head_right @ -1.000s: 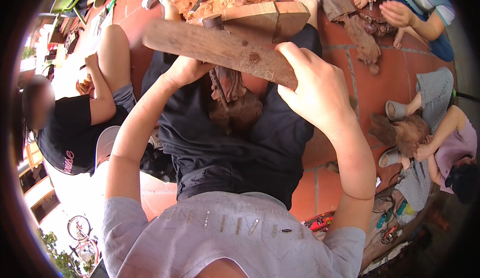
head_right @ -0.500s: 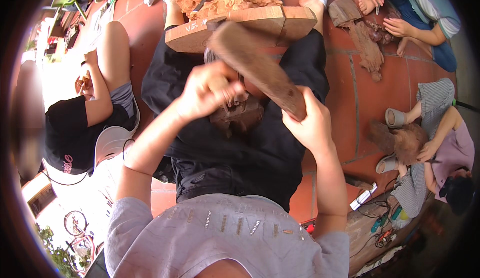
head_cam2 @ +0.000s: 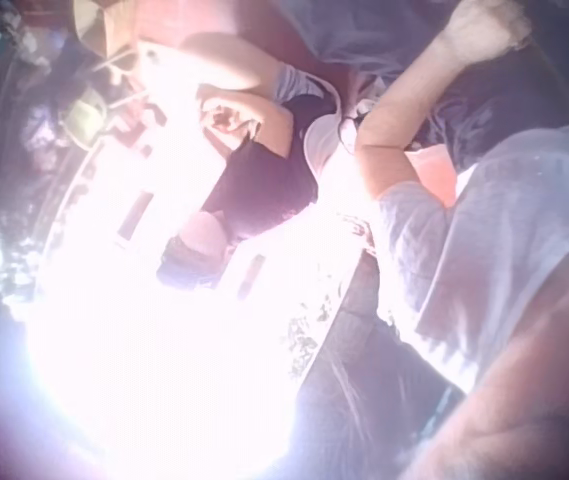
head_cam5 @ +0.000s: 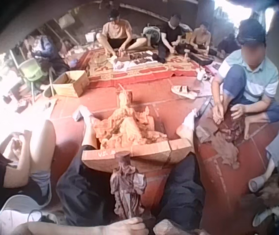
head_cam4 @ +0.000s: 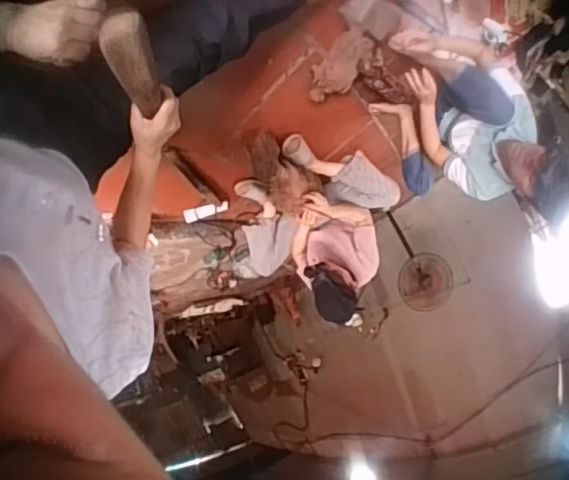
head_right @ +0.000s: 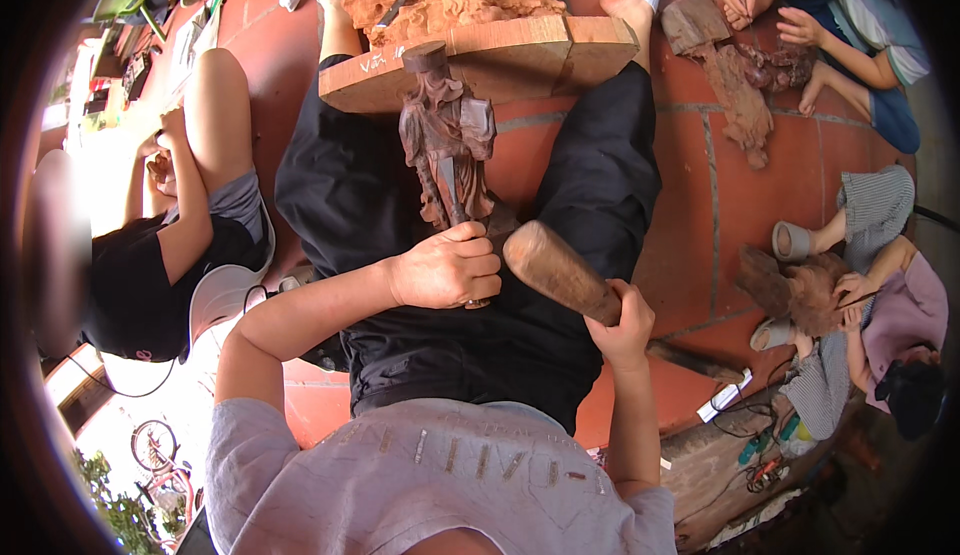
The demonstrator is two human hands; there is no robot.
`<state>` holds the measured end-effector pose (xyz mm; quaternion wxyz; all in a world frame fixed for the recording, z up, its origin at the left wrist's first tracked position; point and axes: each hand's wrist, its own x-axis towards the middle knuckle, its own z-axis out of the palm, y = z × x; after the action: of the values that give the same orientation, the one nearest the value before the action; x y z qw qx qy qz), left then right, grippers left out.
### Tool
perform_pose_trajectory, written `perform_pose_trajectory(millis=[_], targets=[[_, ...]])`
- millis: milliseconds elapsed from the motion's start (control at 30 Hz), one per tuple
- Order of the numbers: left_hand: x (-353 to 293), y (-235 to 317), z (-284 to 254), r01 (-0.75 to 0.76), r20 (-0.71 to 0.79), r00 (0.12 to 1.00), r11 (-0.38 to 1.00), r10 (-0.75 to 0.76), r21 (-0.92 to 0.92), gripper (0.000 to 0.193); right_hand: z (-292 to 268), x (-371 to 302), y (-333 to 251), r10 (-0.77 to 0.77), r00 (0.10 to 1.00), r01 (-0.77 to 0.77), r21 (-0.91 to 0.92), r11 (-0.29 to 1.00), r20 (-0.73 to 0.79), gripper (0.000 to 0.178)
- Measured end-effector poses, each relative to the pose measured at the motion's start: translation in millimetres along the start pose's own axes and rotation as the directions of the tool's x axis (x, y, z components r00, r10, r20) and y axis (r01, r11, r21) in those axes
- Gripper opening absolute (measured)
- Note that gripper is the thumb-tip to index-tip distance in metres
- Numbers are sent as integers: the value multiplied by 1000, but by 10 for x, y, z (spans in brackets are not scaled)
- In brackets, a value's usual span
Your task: The person carves a wooden figurine using a chisel and mallet while sitting on the floor. They repeatedly strike the chisel to shape the wood and occasionally rotate the piece to access different areas.
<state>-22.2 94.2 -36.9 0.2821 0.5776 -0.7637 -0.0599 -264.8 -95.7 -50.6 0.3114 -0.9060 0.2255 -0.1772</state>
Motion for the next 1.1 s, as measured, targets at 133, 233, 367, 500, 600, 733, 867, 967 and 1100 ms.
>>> perform_pose_trajectory(millis=[133, 233, 367, 500, 600, 733, 867, 967, 1100], targets=[[-42, -104, 24, -3, 26, 1000, 1000, 2, 17, 18, 26, 53, 85, -182, 982, 183, 10, 983, -46, 36], [-39, -140, 1, -19, 29, 999, 999, 20, -28, 19, 34, 203, 48, -292, 955, 293, 5, 956, -53, 34], [17, -174, -39, -26, -12, 1000, 992, 25, -121, 21, 8, 437, -81, -483, 871, 488, 61, 871, -89, 33], [91, -190, -94, -8, -135, 991, 977, -22, -215, 27, -33, 527, -142, -599, 799, 601, 99, 793, -50, 33], [92, -203, -101, -28, -166, 986, 977, -8, -213, 28, -66, 538, -65, -597, 801, 594, 71, 802, 38, 29], [65, -195, -53, -45, -149, 989, 985, 20, -165, 27, -43, 505, -13, -462, 880, 475, -165, 865, 111, 23], [41, -214, -21, -58, -146, 989, 987, 36, -147, 28, -15, 480, 69, -506, 860, 509, -54, 859, 69, 21], [37, -224, -15, -49, -135, 990, 988, 29, -148, 28, 14, 417, 106, -435, 895, 446, -185, 876, 99, 27], [69, -194, -46, -36, -131, 991, 991, 19, -128, 30, -10, 383, 139, -436, 897, 442, -140, 886, 68, 23]])
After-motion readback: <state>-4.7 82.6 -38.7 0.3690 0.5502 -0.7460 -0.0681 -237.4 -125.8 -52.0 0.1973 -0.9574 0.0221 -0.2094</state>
